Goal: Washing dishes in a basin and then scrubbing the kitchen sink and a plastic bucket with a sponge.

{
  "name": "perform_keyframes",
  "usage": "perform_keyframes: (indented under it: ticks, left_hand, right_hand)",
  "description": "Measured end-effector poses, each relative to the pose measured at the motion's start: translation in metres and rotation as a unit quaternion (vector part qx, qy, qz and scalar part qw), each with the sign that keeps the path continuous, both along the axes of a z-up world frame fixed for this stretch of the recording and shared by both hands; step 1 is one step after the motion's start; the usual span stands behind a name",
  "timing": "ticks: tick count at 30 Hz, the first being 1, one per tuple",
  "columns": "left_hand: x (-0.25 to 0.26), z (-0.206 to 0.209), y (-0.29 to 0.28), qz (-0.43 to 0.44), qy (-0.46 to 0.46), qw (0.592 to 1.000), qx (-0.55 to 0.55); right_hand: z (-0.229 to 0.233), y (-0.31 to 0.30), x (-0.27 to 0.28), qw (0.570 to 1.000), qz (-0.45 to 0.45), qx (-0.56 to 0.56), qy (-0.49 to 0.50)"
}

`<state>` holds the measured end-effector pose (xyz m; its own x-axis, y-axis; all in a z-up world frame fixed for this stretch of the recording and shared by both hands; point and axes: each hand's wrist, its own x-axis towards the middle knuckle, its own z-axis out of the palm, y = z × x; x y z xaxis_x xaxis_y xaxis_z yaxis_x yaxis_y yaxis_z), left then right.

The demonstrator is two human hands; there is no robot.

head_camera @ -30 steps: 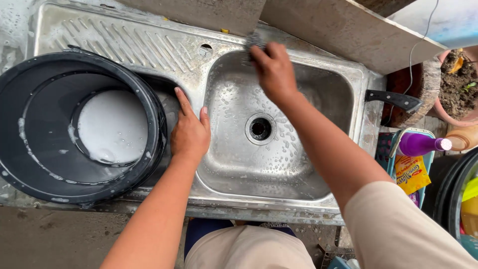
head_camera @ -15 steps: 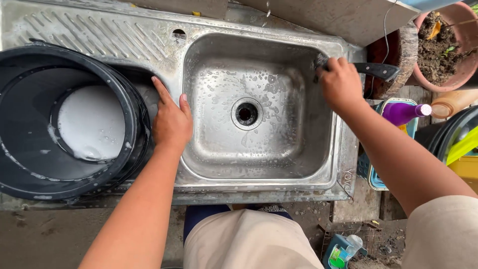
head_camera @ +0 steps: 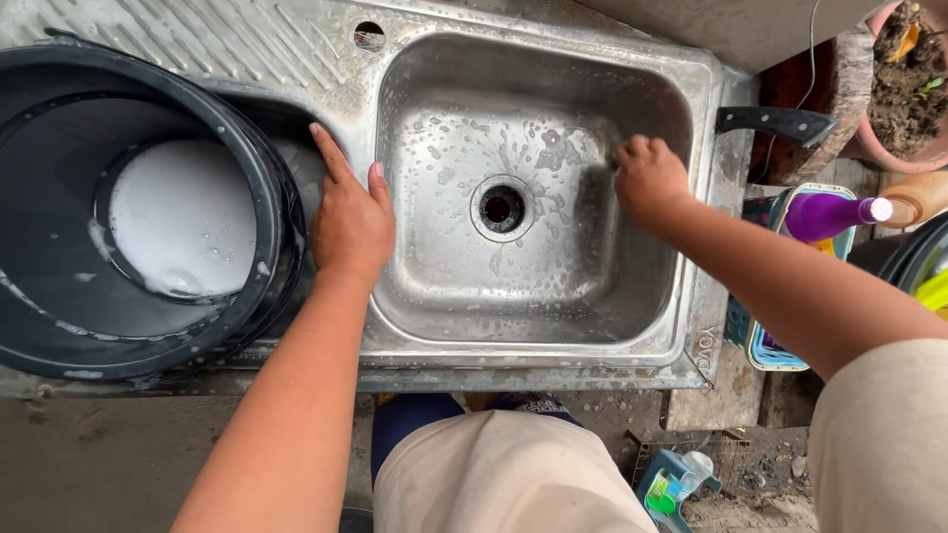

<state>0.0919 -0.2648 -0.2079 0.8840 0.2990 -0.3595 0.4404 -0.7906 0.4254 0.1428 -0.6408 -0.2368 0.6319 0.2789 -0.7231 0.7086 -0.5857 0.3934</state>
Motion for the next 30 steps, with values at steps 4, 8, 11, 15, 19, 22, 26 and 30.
perform_keyframes:
  ticks: [4,8,11,15,19,22,26,30]
  left_hand:
    - [-0.001,0.003,0.004,-0.008,0.012,1.000,-0.012]
    - [0.001,0.004,0.001,-0.010,0.007,1.000,-0.005]
    - [0.004,0.009,0.003,0.006,0.021,1.000,-0.007]
    - [0.003,0.003,0.004,-0.001,0.023,1.000,-0.018]
    - [0.001,-0.006,0.004,-0.006,-0.036,0.999,-0.022]
    - [0.003,-0.002,0.006,0.001,-0.011,1.000,-0.019]
    - [0.005,0.005,0.008,-0.002,-0.007,1.000,-0.020]
    - [0.004,0.005,0.007,0.000,0.002,1.000,-0.023]
  right_hand:
    - [-0.022,0.002,-0.094,0.927,-0.278,0.032,0.248]
    - [0.003,0.005,-0.029,0.983,0.014,-0.072,0.171]
    - [0.007,0.004,0.036,0.994,0.043,0.017,-0.102]
    - [-0.005,-0.003,-0.039,1.000,-0.013,0.002,0.017]
    - [0.006,-0.001,-0.086,0.982,0.016,-0.026,0.185]
    - [0.020,0.004,0.013,0.999,0.043,-0.028,0.004]
    - [0.002,0.006,0.016,0.996,0.042,0.007,-0.076]
    - [-0.024,0.009,-0.085,0.989,-0.078,-0.030,0.123]
